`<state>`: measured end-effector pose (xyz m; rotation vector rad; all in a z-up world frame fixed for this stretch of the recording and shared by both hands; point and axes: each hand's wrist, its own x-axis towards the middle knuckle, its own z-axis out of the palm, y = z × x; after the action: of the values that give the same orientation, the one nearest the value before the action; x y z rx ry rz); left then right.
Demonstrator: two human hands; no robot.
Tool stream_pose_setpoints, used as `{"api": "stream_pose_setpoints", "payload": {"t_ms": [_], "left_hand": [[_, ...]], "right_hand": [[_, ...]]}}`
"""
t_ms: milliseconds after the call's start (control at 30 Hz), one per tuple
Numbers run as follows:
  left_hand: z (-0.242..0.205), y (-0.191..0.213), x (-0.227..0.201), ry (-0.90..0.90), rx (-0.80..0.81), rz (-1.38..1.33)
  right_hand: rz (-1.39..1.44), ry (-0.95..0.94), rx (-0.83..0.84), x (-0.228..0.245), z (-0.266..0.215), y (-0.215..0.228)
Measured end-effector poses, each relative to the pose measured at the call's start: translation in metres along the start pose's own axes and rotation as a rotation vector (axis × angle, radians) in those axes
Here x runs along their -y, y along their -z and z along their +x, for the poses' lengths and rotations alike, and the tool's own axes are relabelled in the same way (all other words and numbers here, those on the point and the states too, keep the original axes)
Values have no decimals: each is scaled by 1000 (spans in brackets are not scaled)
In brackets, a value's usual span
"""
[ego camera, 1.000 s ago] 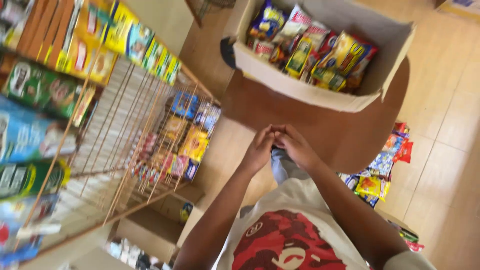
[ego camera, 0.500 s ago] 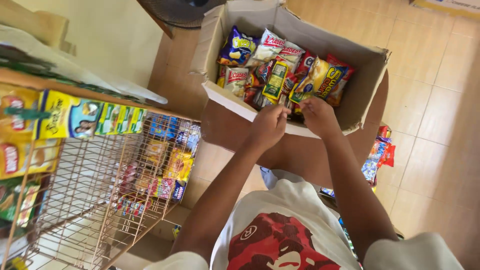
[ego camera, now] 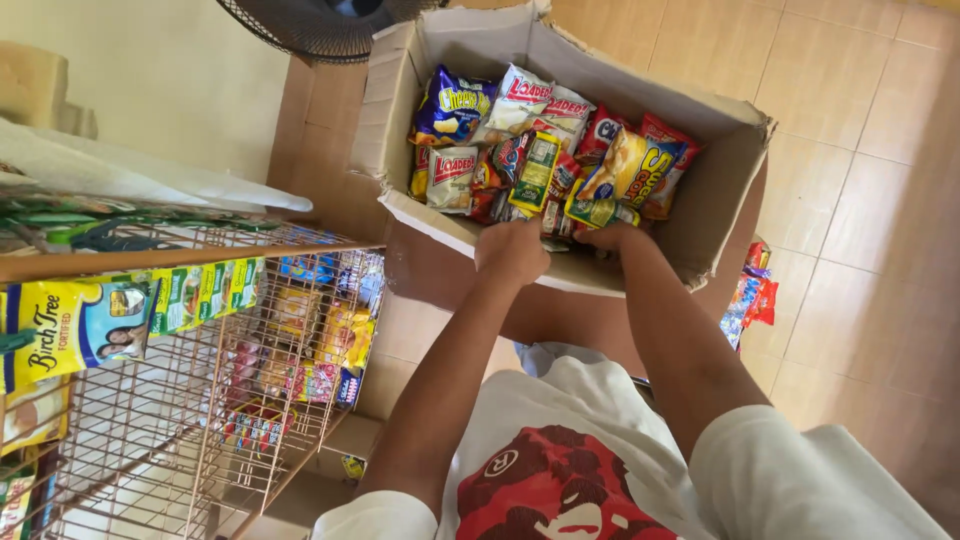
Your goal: Organizing and stocking various snack packets from a cardboard box onto a wire rack shelf.
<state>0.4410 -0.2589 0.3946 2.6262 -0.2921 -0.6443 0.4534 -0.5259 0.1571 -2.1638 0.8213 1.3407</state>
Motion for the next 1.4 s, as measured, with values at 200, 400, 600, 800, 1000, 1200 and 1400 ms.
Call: {"api": "stream_pose_setpoints", "payload": {"t_ms": [200,400,600,800,1000,1200,1400], "left_hand": [[-5,-2,1,-28,-35,-6],[-17,16,-5,-14,-13,-56],[-7,-1,8,-51,-87,-137],[14,-36,32,-34,-182,-379],[-34,1,38,66,282,-1622],[-144,32,71,68,-177,-1377],[-254,39,97,231,-480,-850]], "right_hand": [[-4,45,-153,14,-42,7],[532,4,137,2,-46,8],[629,49,147,-8,-144,33],[852,452,359,-46,-147,35],[1018,874,834,-17,-181,0],[771,822,990,72,-320,-43],[284,853,854,92,-369,-123]]}}
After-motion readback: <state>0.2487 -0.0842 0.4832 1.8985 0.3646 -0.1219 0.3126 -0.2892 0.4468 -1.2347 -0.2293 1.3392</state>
